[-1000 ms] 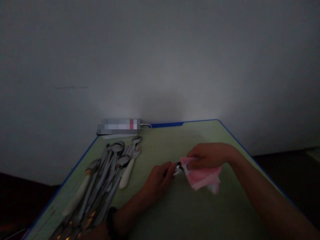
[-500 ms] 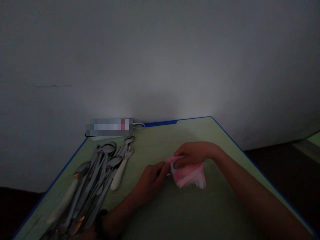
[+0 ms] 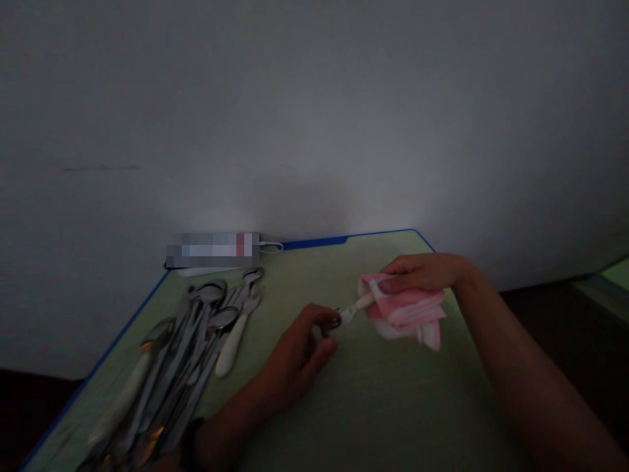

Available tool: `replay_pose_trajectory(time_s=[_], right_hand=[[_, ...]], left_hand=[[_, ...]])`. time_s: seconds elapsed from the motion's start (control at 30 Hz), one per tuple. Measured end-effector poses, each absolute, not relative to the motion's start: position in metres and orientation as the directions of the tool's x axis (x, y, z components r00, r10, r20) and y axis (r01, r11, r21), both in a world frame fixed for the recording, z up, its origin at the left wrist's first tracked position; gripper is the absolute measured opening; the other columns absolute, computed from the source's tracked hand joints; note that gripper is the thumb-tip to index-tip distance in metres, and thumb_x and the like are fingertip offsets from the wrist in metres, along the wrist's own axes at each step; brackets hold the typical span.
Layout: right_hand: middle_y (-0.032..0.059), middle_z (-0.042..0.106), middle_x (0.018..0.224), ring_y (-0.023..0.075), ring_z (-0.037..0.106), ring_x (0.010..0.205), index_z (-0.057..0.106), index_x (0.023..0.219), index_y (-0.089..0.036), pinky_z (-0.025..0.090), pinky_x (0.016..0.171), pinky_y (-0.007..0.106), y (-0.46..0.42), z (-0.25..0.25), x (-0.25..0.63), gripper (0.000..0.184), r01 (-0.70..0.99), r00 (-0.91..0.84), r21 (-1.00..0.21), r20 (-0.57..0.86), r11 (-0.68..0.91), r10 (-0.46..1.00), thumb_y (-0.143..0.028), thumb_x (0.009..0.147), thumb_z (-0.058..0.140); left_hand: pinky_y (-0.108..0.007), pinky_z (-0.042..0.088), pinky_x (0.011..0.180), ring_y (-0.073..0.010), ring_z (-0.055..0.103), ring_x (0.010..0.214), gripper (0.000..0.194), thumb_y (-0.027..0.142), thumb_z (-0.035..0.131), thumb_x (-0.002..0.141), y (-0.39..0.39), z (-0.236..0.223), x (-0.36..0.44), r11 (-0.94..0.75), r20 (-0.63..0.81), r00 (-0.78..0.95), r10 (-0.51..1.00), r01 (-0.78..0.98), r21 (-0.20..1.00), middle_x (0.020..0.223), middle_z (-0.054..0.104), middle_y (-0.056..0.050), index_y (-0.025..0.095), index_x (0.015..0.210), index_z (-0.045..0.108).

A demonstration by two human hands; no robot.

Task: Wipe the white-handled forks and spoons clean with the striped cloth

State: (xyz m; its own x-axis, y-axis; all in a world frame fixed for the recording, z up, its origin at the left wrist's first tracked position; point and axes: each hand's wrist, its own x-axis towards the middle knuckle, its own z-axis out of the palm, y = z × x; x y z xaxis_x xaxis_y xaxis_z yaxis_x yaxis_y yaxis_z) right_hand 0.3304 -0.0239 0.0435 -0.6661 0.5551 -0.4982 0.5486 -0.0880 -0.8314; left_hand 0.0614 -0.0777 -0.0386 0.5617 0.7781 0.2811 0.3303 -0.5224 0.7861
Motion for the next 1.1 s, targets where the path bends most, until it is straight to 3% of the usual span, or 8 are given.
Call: replay_pose_trajectory(time_s=[0.17, 0.27, 0.43, 0.6, 0.87, 1.1], right_hand=[[0.0016, 0.058, 0.073, 0.0066, 0.050, 0.055, 0.059, 0.101, -0.012, 0.039, 0.049, 0.017, -0.023, 0.041, 0.330, 0.041, 0.510, -0.667, -0.845, -0.508, -0.164, 0.545, -0.047, 0.079, 0.052], [0.0013, 0.057, 0.073, 0.0066, 0.049, 0.055, 0.057, 0.100, -0.012, 0.039, 0.049, 0.017, -0.023, 0.041, 0.320, 0.041, 0.572, -0.693, -0.816, -0.534, -0.082, 0.483, -0.046, 0.078, 0.055], [-0.0013, 0.051, 0.066, 0.0058, 0.043, 0.052, 0.057, 0.091, -0.011, 0.033, 0.043, 0.015, -0.026, 0.040, 0.298, 0.041, 0.624, -0.729, -0.764, -0.493, 0.164, 0.475, -0.049, 0.079, 0.050], [-0.0024, 0.049, 0.063, 0.0056, 0.041, 0.052, 0.057, 0.083, -0.011, 0.032, 0.045, 0.016, -0.031, 0.040, 0.279, 0.032, 0.618, -0.769, -0.706, -0.452, 0.346, 0.452, -0.041, 0.083, 0.045], [-0.0014, 0.051, 0.060, 0.0065, 0.042, 0.051, 0.058, 0.074, -0.012, 0.030, 0.044, 0.018, -0.032, 0.032, 0.265, 0.049, 0.676, -0.722, -0.636, -0.472, 0.372, 0.505, -0.058, 0.078, 0.042], [-0.0025, 0.047, 0.060, 0.0063, 0.038, 0.051, 0.056, 0.075, -0.012, 0.029, 0.044, 0.017, -0.026, 0.022, 0.267, 0.044, 0.626, -0.748, -0.693, -0.404, 0.357, 0.527, -0.053, 0.081, 0.042]], left_hand=[[-0.025, 0.046, 0.069, -0.0152, 0.057, 0.083, 0.018, 0.020, 0.048, 0.087, -0.076, -0.043, 0.060, -0.632, 0.432, 0.503, 0.749, 0.343, 0.695, 0.093, 0.061, -0.005, 0.021, 0.103, 0.056], [-0.025, 0.045, 0.069, -0.0149, 0.059, 0.076, 0.015, 0.024, 0.049, 0.087, -0.074, -0.045, 0.059, -0.631, 0.466, 0.451, 0.761, 0.348, 0.693, 0.083, 0.064, -0.005, 0.019, 0.093, 0.061], [-0.022, 0.042, 0.057, -0.0128, 0.057, 0.059, 0.019, 0.029, 0.050, 0.085, -0.077, -0.043, 0.059, -0.534, 0.379, 0.392, 0.838, 0.445, 0.719, 0.065, 0.062, -0.001, 0.018, 0.084, 0.065], [-0.020, 0.040, 0.056, -0.0116, 0.055, 0.056, 0.023, 0.028, 0.046, 0.086, -0.077, -0.041, 0.062, -0.481, 0.299, 0.411, 0.861, 0.466, 0.743, 0.062, 0.061, 0.000, 0.017, 0.076, 0.064], [-0.020, 0.037, 0.055, -0.0112, 0.050, 0.057, 0.026, 0.028, 0.044, 0.084, -0.073, -0.041, 0.060, -0.447, 0.223, 0.454, 0.862, 0.477, 0.756, 0.062, 0.058, 0.001, 0.016, 0.068, 0.060], [-0.021, 0.035, 0.051, -0.0121, 0.048, 0.053, 0.031, 0.036, 0.043, 0.084, -0.073, -0.030, 0.066, -0.280, 0.131, 0.316, 0.940, 0.491, 0.825, 0.055, 0.053, 0.003, 0.017, 0.062, 0.055]])
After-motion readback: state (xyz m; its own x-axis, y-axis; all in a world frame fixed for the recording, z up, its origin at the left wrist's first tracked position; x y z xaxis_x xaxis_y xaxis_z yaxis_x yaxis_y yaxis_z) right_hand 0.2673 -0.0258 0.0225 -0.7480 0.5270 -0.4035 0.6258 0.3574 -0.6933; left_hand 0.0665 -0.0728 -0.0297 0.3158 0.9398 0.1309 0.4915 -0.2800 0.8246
